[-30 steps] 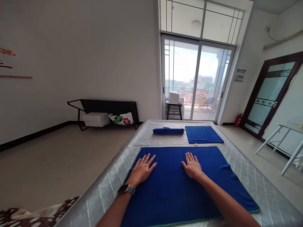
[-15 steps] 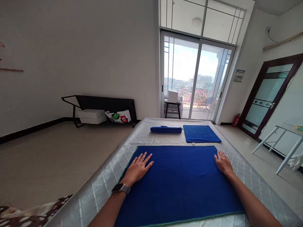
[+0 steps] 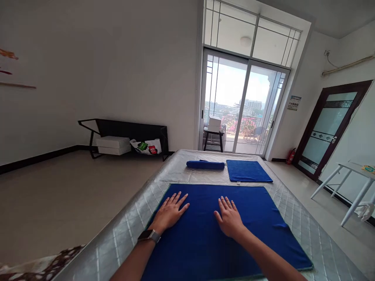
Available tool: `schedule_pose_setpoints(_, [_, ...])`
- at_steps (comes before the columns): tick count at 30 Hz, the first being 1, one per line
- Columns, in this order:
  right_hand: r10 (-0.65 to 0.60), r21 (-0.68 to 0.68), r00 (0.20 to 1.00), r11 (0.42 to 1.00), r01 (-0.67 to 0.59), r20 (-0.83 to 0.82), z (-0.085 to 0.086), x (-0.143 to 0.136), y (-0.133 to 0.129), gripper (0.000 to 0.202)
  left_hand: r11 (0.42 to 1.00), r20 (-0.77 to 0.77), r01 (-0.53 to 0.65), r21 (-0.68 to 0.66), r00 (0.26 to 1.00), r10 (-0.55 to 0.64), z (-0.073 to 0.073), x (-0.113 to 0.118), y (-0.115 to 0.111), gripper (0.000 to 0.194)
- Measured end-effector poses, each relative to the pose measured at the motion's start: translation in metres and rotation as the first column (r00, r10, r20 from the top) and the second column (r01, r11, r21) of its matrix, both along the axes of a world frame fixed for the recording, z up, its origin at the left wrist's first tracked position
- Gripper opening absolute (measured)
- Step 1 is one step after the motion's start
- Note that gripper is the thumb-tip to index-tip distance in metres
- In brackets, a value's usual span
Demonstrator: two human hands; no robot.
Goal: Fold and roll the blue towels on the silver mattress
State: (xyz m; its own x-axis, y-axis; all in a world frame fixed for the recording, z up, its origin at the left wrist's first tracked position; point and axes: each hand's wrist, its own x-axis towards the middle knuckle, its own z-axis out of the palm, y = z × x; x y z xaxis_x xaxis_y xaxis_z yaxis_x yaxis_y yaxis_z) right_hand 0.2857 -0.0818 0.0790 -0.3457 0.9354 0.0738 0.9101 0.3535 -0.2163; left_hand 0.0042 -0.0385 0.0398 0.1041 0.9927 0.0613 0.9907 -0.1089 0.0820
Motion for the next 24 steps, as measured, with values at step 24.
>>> schedule_pose_setpoints(24, [-0.520,-0.042,0.812,0.835,0.548,0.264,-0.004,0.195,0.015,0.068,1.000,0.015,-0.020,0.021,1.000,0.019,-0.003,-0.004,-0.001,0.062])
